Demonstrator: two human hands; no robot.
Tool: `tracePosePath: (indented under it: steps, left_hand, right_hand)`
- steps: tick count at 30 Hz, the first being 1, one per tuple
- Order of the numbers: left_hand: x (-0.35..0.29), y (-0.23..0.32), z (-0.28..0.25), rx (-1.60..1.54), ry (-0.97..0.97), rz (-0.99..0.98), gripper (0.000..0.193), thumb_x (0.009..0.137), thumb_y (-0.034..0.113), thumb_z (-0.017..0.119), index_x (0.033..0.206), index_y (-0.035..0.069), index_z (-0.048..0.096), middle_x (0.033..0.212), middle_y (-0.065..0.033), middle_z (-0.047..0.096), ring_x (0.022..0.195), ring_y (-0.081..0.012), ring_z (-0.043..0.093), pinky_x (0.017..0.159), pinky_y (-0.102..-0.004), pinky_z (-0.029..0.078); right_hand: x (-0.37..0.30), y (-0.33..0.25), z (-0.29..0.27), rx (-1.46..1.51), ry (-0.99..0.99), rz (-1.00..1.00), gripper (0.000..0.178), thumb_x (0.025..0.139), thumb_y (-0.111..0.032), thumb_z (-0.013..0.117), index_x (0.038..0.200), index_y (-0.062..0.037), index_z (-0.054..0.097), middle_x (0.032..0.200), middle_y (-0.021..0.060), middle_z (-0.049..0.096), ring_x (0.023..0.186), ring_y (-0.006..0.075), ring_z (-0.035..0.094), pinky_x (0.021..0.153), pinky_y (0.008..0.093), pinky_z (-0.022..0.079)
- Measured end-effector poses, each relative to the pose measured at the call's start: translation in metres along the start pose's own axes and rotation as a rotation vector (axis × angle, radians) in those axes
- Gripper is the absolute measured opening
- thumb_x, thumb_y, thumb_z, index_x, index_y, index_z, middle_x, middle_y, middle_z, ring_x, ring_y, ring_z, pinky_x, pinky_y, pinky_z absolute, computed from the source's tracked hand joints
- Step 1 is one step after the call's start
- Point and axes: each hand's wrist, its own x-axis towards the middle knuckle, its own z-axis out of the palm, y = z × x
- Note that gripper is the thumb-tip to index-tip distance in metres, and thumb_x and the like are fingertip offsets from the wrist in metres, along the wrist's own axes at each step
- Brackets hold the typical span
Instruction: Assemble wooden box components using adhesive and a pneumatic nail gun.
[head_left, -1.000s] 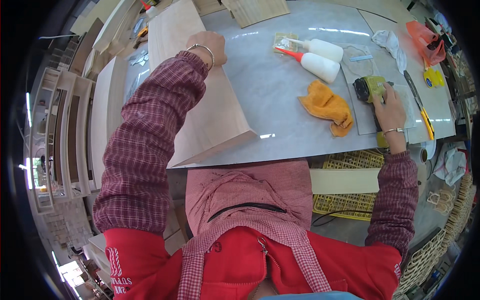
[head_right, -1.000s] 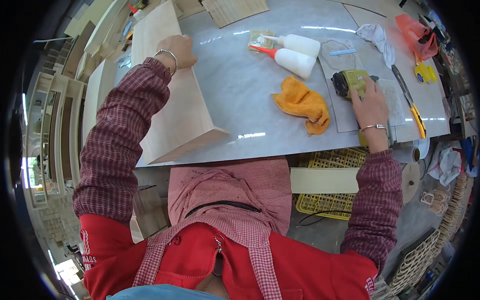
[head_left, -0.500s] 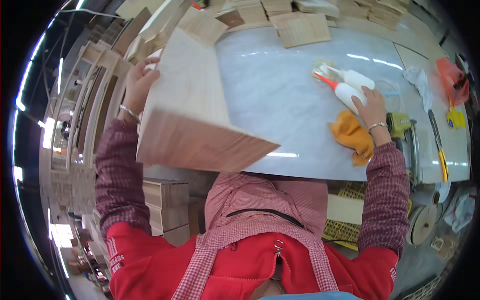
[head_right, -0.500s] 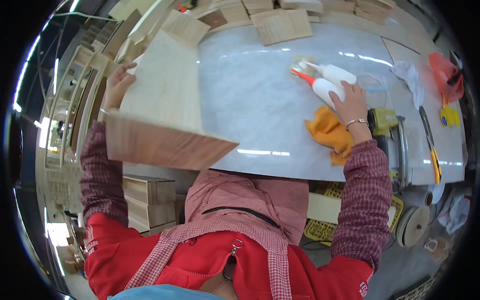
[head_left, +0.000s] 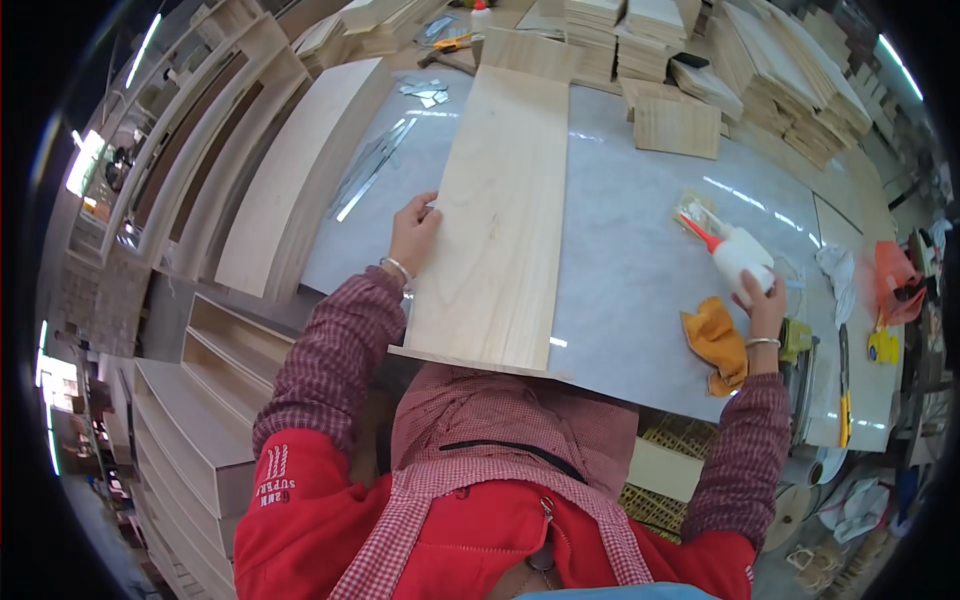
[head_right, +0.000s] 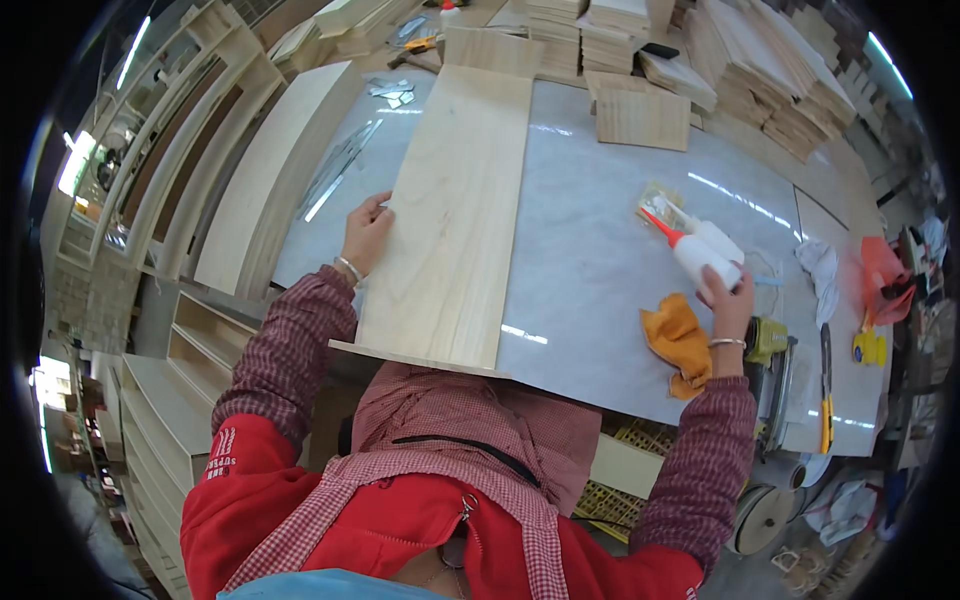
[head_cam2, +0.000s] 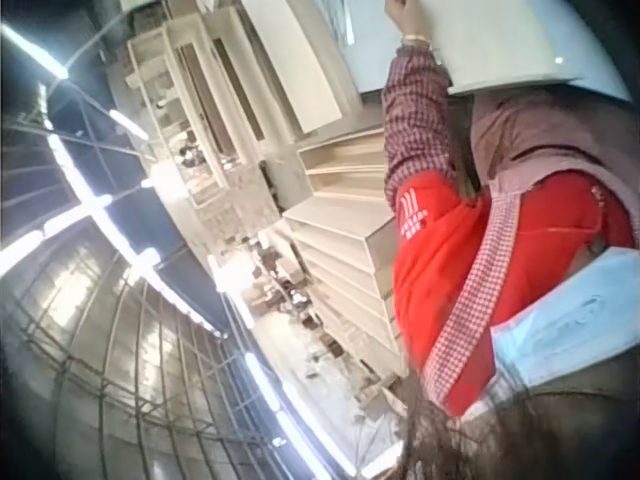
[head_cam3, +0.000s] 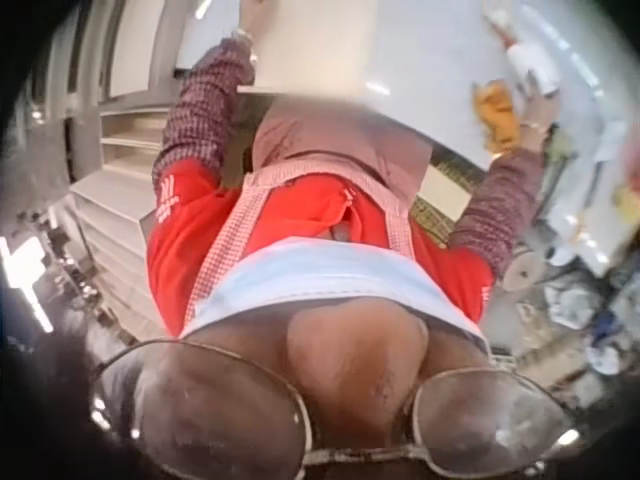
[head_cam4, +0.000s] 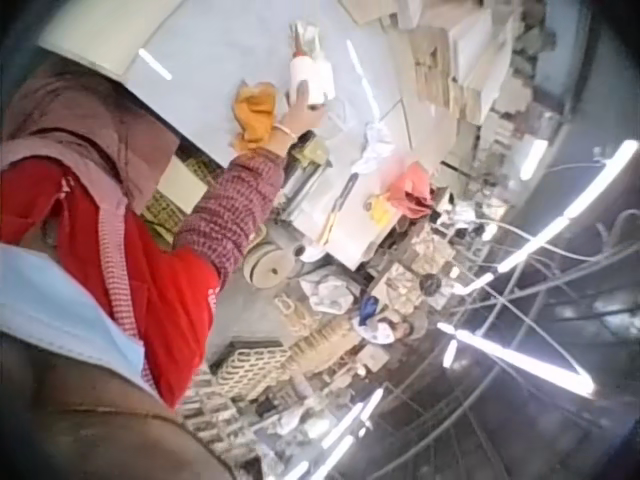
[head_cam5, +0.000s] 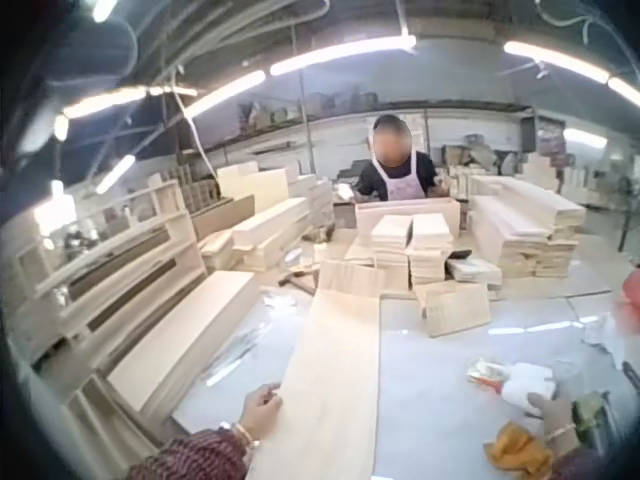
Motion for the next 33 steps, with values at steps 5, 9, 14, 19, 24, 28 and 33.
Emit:
tracePosePath:
  steps: [5, 9, 14, 19, 24, 28, 33]
  left_hand:
    - [0.019, -0.029, -0.005, 0.609, -0.02, 0.255, 0.039, 0.085, 0.017, 0.059, 0.121, 0.004, 0.056, 0.108, -0.0114, 0.056, 0.086, -0.0211, 0.055, 0.077, -0.0308, 0.045]
    - [0.019, -0.036, 0.017, 0.728, -0.072, 0.651, 0.046, 0.086, 0.03, 0.057, 0.124, 0.004, 0.053, 0.135, -0.0177, 0.042, 0.12, -0.0348, 0.043, 0.099, -0.0417, 0.036]
    - [0.015, -0.049, 0.027, 0.86, -0.123, 0.662, 0.053, 0.088, 0.037, 0.053, 0.127, 0.002, 0.05, 0.141, -0.0187, 0.037, 0.133, -0.0415, 0.027, 0.109, -0.0471, 0.023]
    - [0.013, -0.041, 0.026, 0.859, -0.135, 0.656, 0.055, 0.089, 0.039, 0.051, 0.127, 0.0, 0.049, 0.141, -0.0201, 0.036, 0.134, -0.0447, 0.025, 0.11, -0.0497, 0.021]
    - [0.012, -0.033, 0.028, 0.825, -0.167, 0.615, 0.056, 0.088, 0.038, 0.053, 0.127, -0.002, 0.049, 0.141, -0.0211, 0.036, 0.134, -0.0447, 0.024, 0.111, -0.05, 0.02]
    - [0.011, -0.032, 0.027, 0.807, -0.175, 0.593, 0.057, 0.087, 0.037, 0.054, 0.128, -0.002, 0.048, 0.141, -0.0214, 0.036, 0.134, -0.045, 0.023, 0.111, -0.0503, 0.02]
    - [0.011, -0.028, 0.025, 0.791, -0.194, 0.569, 0.058, 0.086, 0.037, 0.056, 0.128, -0.002, 0.048, 0.141, -0.0215, 0.036, 0.135, -0.0452, 0.023, 0.111, -0.0508, 0.02]
  right_hand:
    - [0.015, -0.067, 0.013, 0.814, 0.07, 0.118, 0.054, 0.08, -0.028, 0.073, 0.117, 0.0001, 0.046, 0.11, 0.0167, 0.055, 0.1, 0.0289, 0.057, 0.081, 0.036, 0.052]
    - [0.049, -0.128, 0.067, 1.095, 0.048, 0.144, 0.051, 0.082, -0.026, 0.071, 0.117, 0.0017, 0.046, 0.11, 0.0174, 0.055, 0.1, 0.0305, 0.057, 0.079, 0.0385, 0.053]
    - [0.106, -0.183, 0.169, 0.916, -0.217, 0.11, 0.055, 0.08, -0.025, 0.073, 0.12, 0.0019, 0.047, 0.112, 0.0181, 0.056, 0.1, 0.0316, 0.057, 0.08, 0.041, 0.053]
    - [0.158, -0.236, 0.263, 0.781, -0.223, -0.036, 0.054, 0.078, -0.018, 0.074, 0.116, 0.008, 0.046, 0.108, 0.0226, 0.056, 0.094, 0.0365, 0.062, 0.072, 0.043, 0.059]
    - [0.208, -0.254, 0.334, 0.764, -0.163, -0.11, 0.057, 0.072, -0.014, 0.079, 0.109, 0.0117, 0.045, 0.104, 0.0252, 0.057, 0.083, 0.0376, 0.065, 0.063, 0.0397, 0.062]
    - [0.226, -0.253, 0.374, 0.706, -0.085, -0.082, 0.06, 0.071, -0.017, 0.08, 0.109, 0.0116, 0.045, 0.103, 0.0251, 0.057, 0.083, 0.0369, 0.066, 0.062, 0.0386, 0.062]
    - [0.239, -0.252, 0.396, 0.603, -0.078, -0.073, 0.063, 0.07, -0.02, 0.081, 0.109, 0.0113, 0.044, 0.103, 0.0245, 0.056, 0.082, 0.035, 0.066, 0.06, 0.0364, 0.062]
